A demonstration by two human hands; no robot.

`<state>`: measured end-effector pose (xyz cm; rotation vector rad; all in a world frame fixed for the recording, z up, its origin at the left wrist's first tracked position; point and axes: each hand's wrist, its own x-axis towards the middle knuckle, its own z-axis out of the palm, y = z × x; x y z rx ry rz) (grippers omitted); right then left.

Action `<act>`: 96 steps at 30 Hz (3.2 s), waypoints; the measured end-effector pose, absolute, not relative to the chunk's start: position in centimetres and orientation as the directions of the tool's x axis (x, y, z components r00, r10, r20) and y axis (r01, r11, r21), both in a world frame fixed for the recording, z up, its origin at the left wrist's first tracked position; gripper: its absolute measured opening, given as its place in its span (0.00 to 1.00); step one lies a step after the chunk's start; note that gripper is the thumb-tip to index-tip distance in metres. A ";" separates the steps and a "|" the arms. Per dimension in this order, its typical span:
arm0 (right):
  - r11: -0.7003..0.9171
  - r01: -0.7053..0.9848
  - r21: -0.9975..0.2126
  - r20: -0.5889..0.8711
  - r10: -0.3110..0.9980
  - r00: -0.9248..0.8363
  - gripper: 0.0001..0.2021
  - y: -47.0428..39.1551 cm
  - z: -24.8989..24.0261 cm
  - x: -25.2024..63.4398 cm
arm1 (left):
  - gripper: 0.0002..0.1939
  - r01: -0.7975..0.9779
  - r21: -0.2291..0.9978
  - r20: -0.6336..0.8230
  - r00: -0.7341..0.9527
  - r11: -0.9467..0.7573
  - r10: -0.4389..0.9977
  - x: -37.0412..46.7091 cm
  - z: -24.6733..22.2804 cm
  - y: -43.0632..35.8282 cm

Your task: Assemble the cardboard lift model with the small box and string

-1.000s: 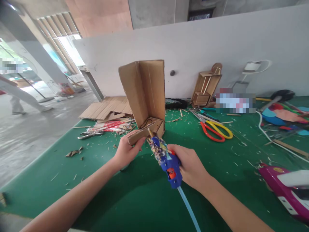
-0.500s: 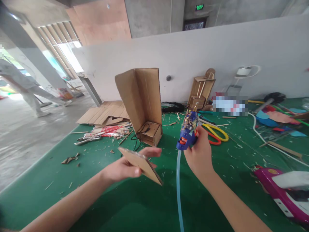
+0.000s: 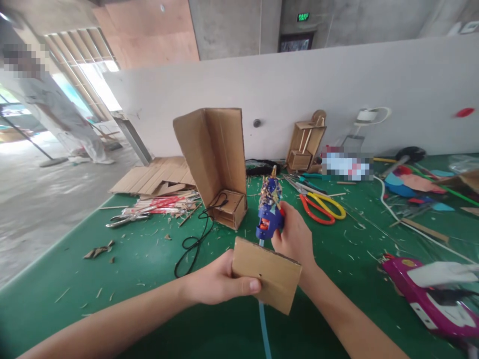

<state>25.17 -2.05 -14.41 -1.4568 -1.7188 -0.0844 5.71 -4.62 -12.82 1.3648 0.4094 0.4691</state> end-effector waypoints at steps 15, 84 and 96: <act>0.335 0.906 -0.259 0.713 0.699 -0.054 0.26 -2.3 -14.2 25.6 | 0.30 0.020 0.996 -0.066 0.805 0.084 0.589 5.3 -12.2 -4.7; 0.639 0.296 -0.710 0.673 0.740 0.017 0.19 -3.2 -12.0 26.2 | 0.14 0.641 0.746 -0.142 0.420 -0.182 0.896 -1.8 -12.4 -2.1; 0.638 0.272 -0.721 0.667 0.745 0.019 0.17 -3.5 -12.1 26.2 | 0.14 0.275 0.916 0.213 0.281 -0.291 0.936 -1.6 -14.2 -2.2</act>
